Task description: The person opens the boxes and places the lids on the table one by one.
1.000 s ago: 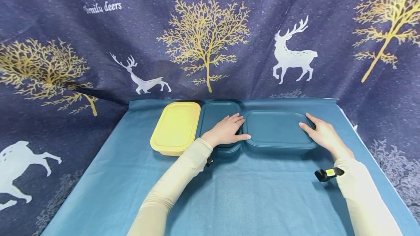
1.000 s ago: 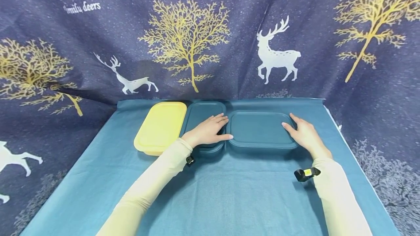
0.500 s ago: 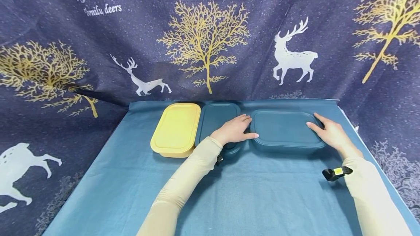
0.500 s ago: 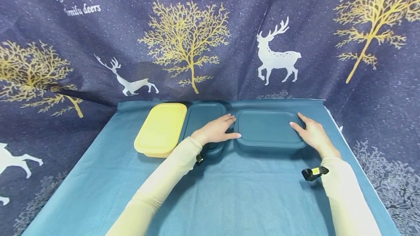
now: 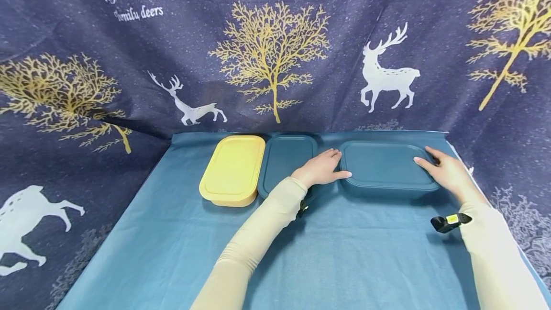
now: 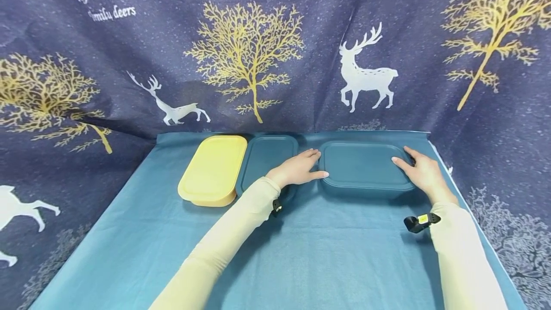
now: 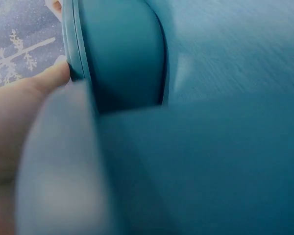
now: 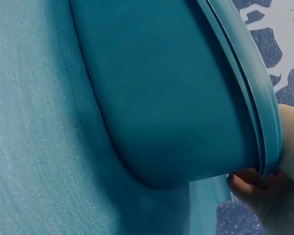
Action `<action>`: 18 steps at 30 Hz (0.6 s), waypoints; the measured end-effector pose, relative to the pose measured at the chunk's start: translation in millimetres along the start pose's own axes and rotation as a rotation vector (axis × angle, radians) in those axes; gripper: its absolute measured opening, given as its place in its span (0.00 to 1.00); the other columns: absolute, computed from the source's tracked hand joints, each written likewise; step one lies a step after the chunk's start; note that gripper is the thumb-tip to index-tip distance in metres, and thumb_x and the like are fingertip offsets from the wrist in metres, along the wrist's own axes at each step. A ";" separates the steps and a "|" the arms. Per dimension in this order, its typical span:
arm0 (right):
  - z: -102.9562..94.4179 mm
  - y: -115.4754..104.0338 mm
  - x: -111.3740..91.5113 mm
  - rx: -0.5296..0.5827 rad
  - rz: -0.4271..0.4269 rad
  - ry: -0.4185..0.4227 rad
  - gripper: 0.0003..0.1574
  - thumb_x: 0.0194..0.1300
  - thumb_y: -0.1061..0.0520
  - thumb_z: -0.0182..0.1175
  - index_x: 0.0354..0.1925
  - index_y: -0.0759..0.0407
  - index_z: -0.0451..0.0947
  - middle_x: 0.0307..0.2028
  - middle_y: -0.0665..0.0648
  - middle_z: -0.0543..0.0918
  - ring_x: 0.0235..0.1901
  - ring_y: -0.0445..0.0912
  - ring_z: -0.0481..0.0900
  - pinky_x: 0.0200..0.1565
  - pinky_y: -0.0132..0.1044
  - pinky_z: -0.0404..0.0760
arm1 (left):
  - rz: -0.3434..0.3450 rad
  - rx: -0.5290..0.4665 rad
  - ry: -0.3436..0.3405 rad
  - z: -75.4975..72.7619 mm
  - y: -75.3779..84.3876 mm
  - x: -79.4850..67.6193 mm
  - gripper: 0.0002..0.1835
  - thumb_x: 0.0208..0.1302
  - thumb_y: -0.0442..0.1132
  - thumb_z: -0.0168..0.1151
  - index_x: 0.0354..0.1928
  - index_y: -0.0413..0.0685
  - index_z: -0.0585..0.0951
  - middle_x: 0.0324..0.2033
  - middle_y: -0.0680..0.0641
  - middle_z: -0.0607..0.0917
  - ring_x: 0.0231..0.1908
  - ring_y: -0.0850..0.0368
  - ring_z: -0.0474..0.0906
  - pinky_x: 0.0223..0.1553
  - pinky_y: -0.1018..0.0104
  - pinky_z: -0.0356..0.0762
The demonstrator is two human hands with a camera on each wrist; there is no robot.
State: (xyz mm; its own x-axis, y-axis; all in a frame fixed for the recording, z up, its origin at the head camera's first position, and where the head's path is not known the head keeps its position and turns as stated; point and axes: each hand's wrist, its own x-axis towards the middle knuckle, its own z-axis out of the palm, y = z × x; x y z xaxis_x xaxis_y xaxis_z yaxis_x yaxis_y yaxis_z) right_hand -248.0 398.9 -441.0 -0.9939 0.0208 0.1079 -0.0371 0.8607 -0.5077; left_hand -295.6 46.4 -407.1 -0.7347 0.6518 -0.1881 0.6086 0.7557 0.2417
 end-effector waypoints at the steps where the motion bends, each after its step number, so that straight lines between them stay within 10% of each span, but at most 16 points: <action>1: -0.5 0.8 0.1 0.003 0.006 0.001 0.50 0.77 0.35 0.49 0.74 0.74 0.55 0.62 0.85 0.66 0.58 0.78 0.67 0.54 0.72 0.67 | -0.005 -0.006 -0.001 -0.2 1.5 0.6 0.43 0.74 0.65 0.46 0.79 0.46 0.55 0.78 0.46 0.55 0.78 0.54 0.46 0.75 0.61 0.49; 18: -1.8 3.6 1.1 0.002 0.024 0.004 0.50 0.77 0.35 0.48 0.74 0.74 0.54 0.63 0.85 0.65 0.59 0.77 0.67 0.56 0.73 0.66 | -0.106 -0.099 0.044 5.0 19.6 1.3 0.40 0.76 0.61 0.49 0.79 0.43 0.56 0.76 0.45 0.62 0.73 0.54 0.60 0.70 0.62 0.64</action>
State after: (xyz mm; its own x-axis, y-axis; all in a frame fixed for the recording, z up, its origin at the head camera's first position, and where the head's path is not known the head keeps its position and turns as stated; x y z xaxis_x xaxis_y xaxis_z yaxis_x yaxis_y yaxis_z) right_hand -249.0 403.0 -441.2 -0.9942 0.0429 0.0990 -0.0139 0.8589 -0.5120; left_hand -283.1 62.4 -407.4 -0.8072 0.5634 -0.1761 0.4957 0.8090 0.3158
